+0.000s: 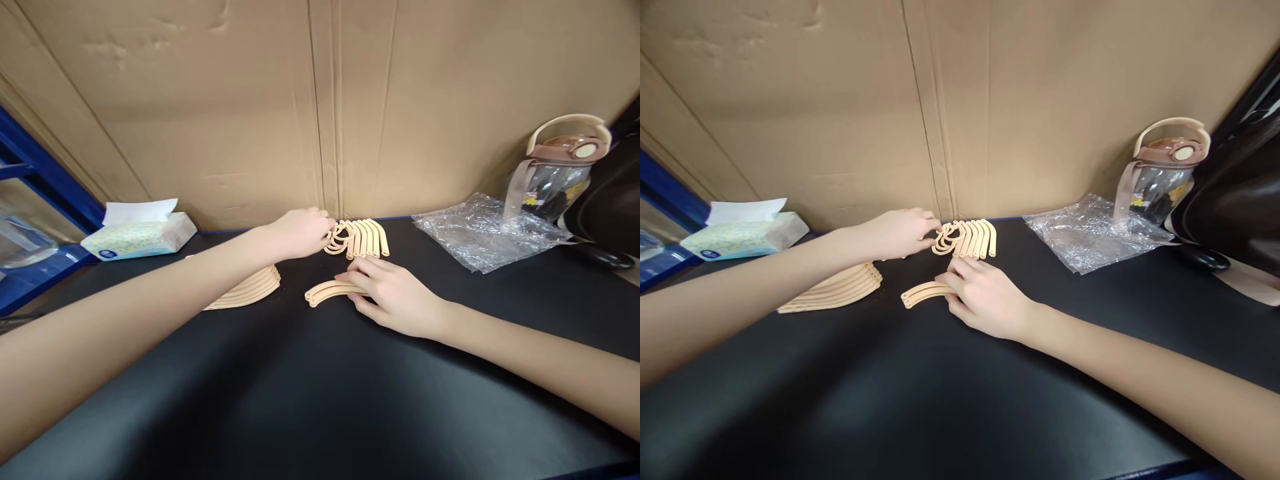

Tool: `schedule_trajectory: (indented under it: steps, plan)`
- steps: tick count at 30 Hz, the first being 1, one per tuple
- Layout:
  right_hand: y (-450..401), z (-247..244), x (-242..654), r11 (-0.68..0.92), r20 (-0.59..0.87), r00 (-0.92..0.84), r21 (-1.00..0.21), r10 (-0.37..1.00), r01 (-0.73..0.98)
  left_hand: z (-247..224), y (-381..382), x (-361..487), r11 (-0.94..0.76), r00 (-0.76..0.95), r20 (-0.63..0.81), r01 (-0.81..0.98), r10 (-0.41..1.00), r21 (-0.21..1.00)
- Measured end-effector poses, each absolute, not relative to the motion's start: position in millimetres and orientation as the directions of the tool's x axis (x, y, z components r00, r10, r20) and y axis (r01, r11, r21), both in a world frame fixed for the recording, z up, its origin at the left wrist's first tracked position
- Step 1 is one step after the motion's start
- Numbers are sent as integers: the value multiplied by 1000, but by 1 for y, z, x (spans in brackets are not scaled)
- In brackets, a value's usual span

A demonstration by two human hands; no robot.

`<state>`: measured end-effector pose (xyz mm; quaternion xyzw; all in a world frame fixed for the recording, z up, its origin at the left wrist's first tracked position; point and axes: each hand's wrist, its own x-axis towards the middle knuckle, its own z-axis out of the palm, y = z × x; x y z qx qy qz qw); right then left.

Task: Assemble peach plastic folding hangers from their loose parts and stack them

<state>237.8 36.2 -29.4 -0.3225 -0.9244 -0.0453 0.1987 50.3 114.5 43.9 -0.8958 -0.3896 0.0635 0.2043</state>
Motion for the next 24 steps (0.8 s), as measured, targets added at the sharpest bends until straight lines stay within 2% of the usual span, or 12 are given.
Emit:
schedule_trajectory:
  steps: [4, 12, 17, 21, 24]
  plan:
    - [37, -29, 238, 788, 391, -713, -55, 582, 614, 30, 123, 72, -694, 779, 11, 565, 627, -446]
    - [37, -28, 238, 790, 395, -713, -54, 579, 611, 26, 141, 82, -709, 811, -19, 500, 585, -497]
    - [36, -28, 238, 791, 391, -717, -52, 577, 609, 39, 130, 84, -681, 831, 112, 517, 546, -519]
    - [37, -29, 238, 784, 393, -713, -35, 581, 620, 48, 91, 78, -649, 825, 240, 554, 512, -521]
    - [40, -30, 240, 791, 419, -705, -55, 572, 609, 43, 48, 64, -680, 860, 317, 510, 399, -527]
